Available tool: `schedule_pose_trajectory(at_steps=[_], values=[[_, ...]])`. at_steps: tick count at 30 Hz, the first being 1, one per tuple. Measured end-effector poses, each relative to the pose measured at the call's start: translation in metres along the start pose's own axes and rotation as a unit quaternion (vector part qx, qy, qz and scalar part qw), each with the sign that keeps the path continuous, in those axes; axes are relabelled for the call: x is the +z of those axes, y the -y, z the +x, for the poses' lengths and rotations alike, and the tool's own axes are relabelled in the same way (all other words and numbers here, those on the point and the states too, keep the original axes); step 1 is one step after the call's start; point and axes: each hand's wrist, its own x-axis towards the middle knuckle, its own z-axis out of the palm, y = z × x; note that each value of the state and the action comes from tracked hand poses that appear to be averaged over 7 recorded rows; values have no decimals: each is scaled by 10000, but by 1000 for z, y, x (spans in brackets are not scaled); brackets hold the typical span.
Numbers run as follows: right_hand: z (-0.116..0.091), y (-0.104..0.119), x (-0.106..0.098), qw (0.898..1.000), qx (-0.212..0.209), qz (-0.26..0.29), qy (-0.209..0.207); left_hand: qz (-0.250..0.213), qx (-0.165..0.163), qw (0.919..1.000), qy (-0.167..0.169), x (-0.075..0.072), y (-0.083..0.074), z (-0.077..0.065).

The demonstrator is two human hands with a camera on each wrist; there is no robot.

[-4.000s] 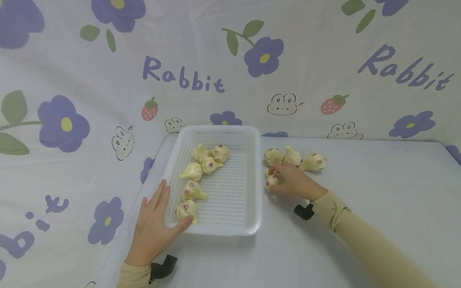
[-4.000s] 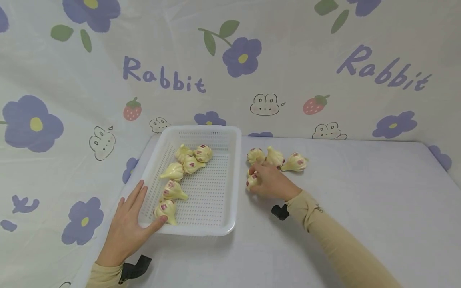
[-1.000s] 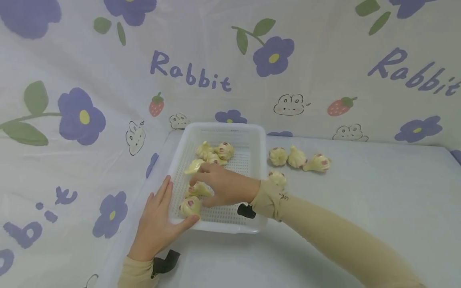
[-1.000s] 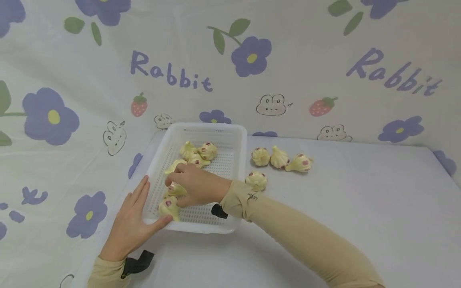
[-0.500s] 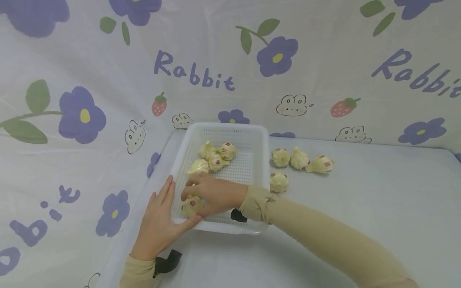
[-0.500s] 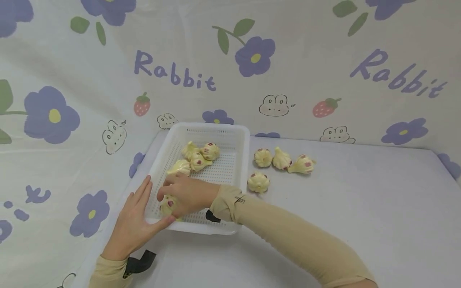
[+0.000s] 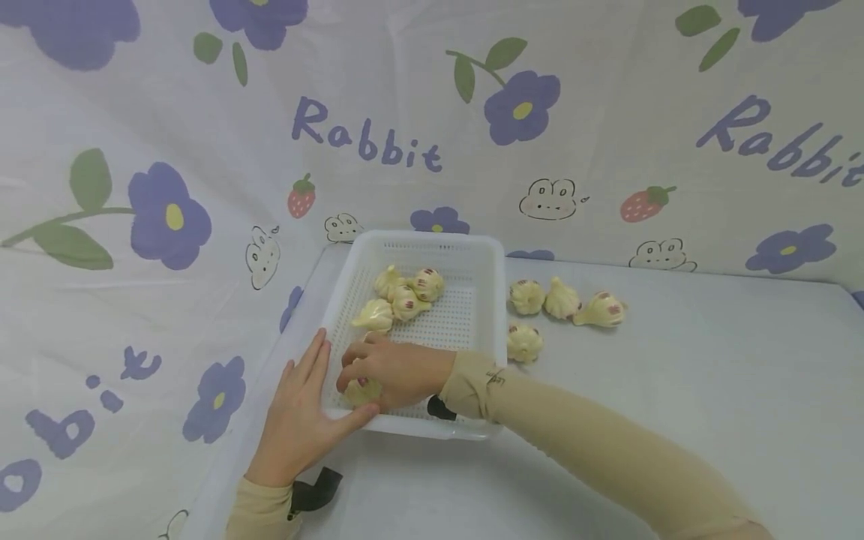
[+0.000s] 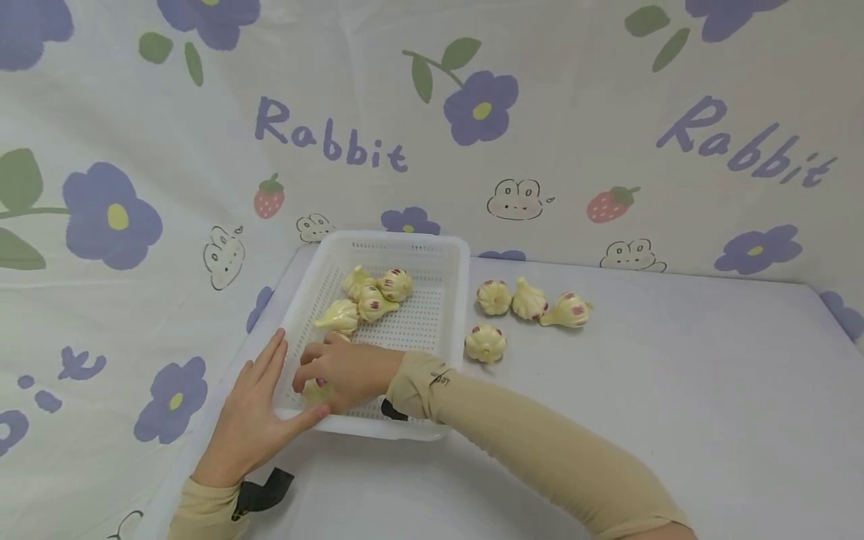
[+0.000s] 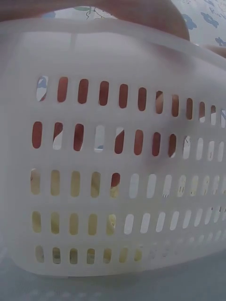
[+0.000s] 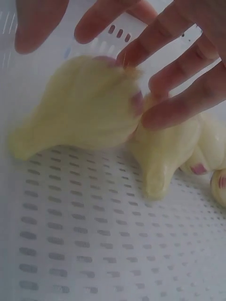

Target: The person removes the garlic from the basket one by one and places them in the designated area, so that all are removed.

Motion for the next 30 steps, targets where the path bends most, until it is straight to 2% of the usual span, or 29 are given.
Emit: schedule_pose_trajectory(at_steps=[16, 30], values=[[2, 1, 2, 9985, 75, -136, 518, 31, -18, 10000, -19, -1, -1, -1], [3, -3, 6, 9989, 7, -9, 466, 11, -37, 10000, -47, -2, -3, -1]])
